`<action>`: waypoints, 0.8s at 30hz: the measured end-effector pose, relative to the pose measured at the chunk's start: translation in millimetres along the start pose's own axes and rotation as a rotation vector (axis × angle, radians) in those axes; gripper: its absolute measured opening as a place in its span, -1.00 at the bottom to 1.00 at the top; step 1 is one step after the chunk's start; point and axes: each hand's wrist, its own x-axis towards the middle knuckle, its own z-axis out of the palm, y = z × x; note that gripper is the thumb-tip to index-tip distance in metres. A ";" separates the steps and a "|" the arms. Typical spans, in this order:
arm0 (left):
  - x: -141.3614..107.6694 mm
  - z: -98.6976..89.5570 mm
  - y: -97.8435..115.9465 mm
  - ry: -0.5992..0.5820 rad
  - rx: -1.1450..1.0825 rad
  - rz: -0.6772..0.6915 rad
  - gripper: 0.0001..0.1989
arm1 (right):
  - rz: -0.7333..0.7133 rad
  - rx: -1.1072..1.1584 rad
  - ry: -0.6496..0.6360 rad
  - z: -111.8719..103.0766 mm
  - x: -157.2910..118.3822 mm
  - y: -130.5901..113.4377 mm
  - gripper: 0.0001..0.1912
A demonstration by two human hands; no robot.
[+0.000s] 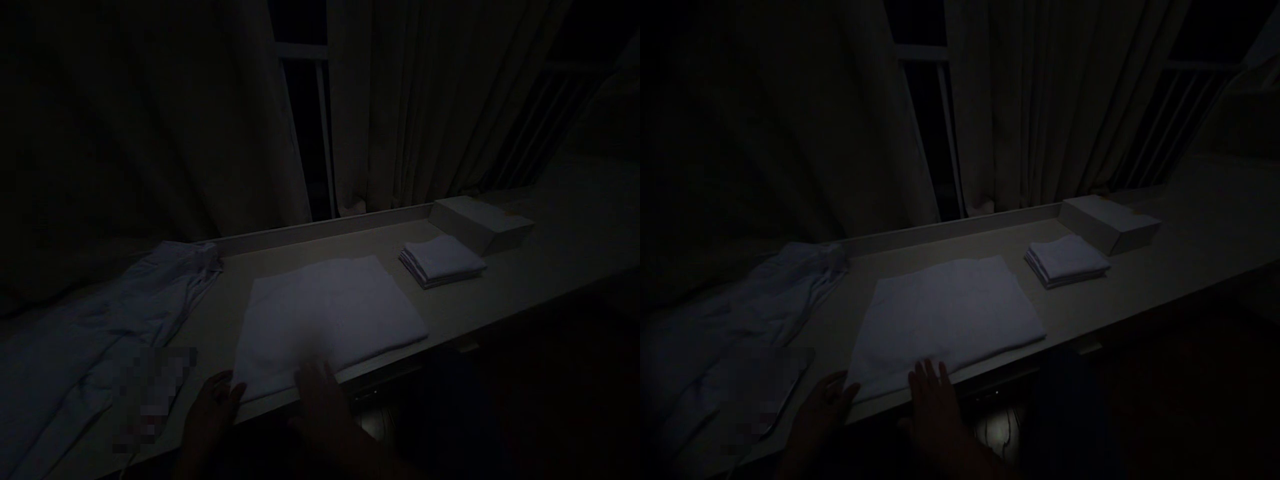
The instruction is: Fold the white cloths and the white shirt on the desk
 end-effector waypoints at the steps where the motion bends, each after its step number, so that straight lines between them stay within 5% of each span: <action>1: 0.3 0.3 -0.5 -0.004 -0.003 0.001 -0.39 | 0.009 -0.015 -0.010 0.7 -5.3 5.9 -0.20; 9: 3.7 1.8 -3.4 0.000 0.039 0.010 -0.42 | 0.193 -0.177 -0.022 -16.8 -44.9 62.6 -0.22; 19: 2.6 0.8 -1.9 -0.010 0.061 0.012 -0.40 | 0.492 -0.443 0.110 -54.1 -112.1 154.5 -0.19; 24: 2.3 0.9 -2.2 0.031 0.048 0.017 -0.43 | 0.523 -0.492 0.159 -57.9 -124.7 163.5 -0.18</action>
